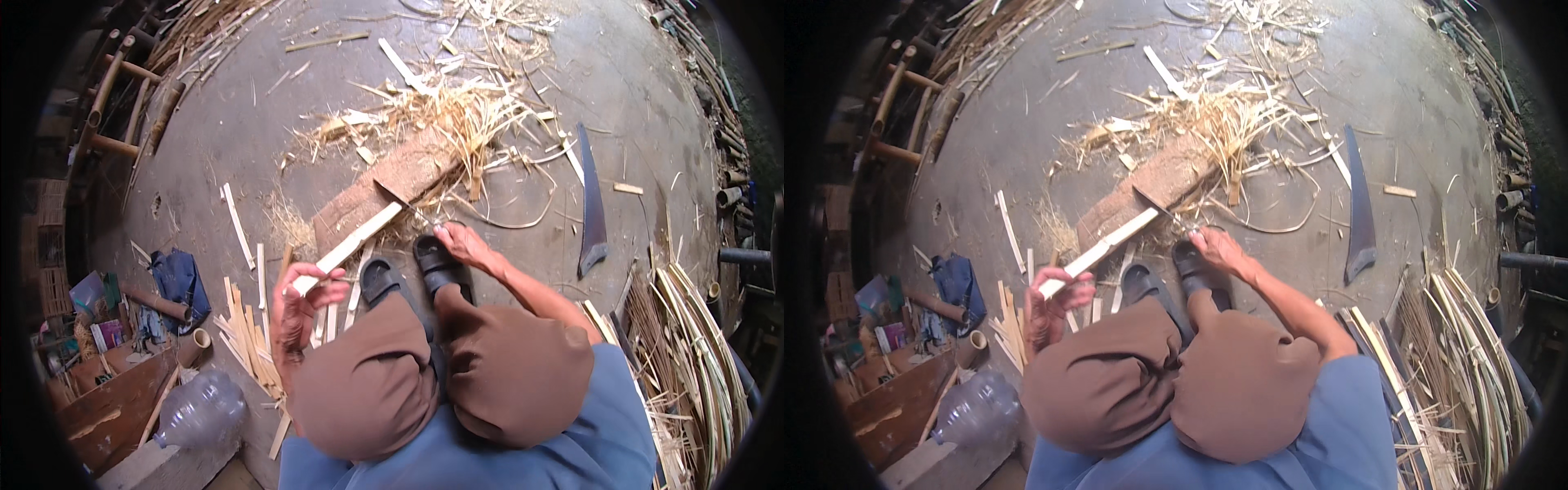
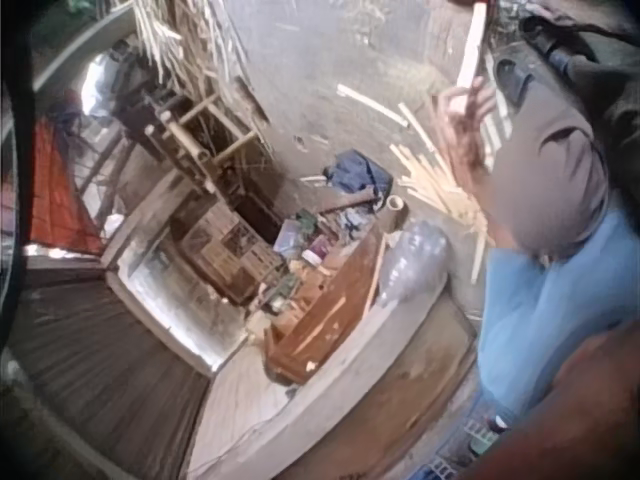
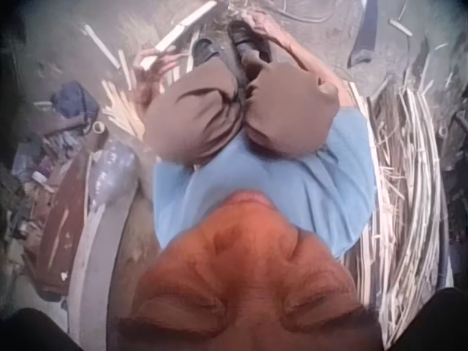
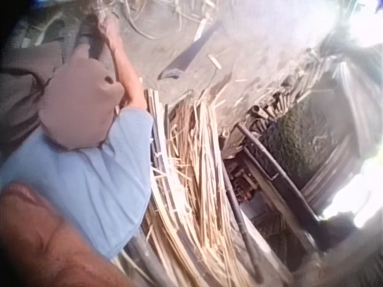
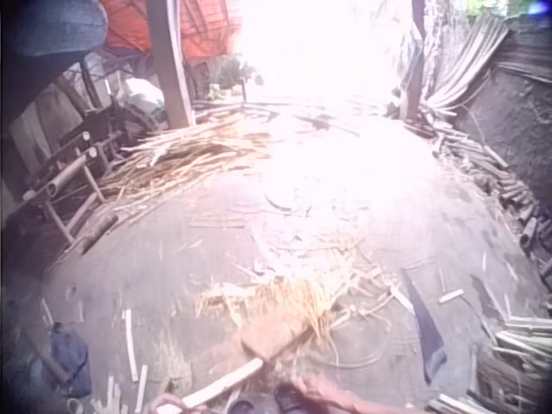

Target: The person sits on the floor and uses a knife to shave thin strips from small wooden pieces. They repeatedly pick up a piece, shave it against a wooden block, and place the finished strip on the floor.

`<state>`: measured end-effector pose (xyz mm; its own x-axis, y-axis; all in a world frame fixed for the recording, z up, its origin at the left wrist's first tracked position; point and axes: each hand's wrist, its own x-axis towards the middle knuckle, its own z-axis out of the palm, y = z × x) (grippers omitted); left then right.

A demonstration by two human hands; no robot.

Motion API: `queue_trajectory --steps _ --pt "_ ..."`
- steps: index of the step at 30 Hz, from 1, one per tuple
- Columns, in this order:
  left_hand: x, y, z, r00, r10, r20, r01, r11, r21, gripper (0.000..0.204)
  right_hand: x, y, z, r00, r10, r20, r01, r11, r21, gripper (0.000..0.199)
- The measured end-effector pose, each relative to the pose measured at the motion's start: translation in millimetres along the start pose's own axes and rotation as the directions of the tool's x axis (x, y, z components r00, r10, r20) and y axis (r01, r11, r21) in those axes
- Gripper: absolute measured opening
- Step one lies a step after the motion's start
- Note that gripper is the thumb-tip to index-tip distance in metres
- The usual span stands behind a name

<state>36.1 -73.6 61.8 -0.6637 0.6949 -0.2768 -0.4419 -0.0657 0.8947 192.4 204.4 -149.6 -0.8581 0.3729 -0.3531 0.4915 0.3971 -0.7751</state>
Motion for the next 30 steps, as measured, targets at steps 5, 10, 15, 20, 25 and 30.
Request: queue_trajectory --steps 5,10,15,20,25,30 --pt "-17.1 -17.5 -22.3 0.989 0.012 -0.147 -0.022 0.998 -0.067 0.018 -15.6 -25.6 -0.2 0.975 0.221 0.034 -0.214 0.883 0.417 0.052" --pt "18.5 -57.9 17.8 0.974 0.224 -0.032 -0.197 0.911 0.363 0.038 -2.3 -130.1 -6.5 0.995 0.103 0.001 -0.065 0.628 0.775 0.054" --pt "46.0 -146.1 7.3 0.864 0.449 0.227 -0.500 0.711 0.495 0.066 23.8 -185.3 -7.8 0.988 -0.061 -0.143 0.153 0.536 0.830 0.037" --pt "73.5 -152.1 -36.9 0.938 0.300 0.176 -0.332 0.625 0.706 0.073 19.8 -173.5 -34.1 0.969 -0.228 -0.099 0.226 0.645 0.730 0.023" --pt "113.9 -14.5 -15.8 0.857 0.507 -0.092 -0.467 0.840 0.278 0.095 12.1 -165.8 -38.5 0.908 -0.404 -0.107 0.412 0.820 0.398 0.020" --pt "120.7 43.6 39.0 0.696 0.718 0.037 -0.607 0.559 0.565 0.096 -0.6 -175.3 -26.6 0.910 -0.400 -0.106 0.407 0.821 0.401 0.021"
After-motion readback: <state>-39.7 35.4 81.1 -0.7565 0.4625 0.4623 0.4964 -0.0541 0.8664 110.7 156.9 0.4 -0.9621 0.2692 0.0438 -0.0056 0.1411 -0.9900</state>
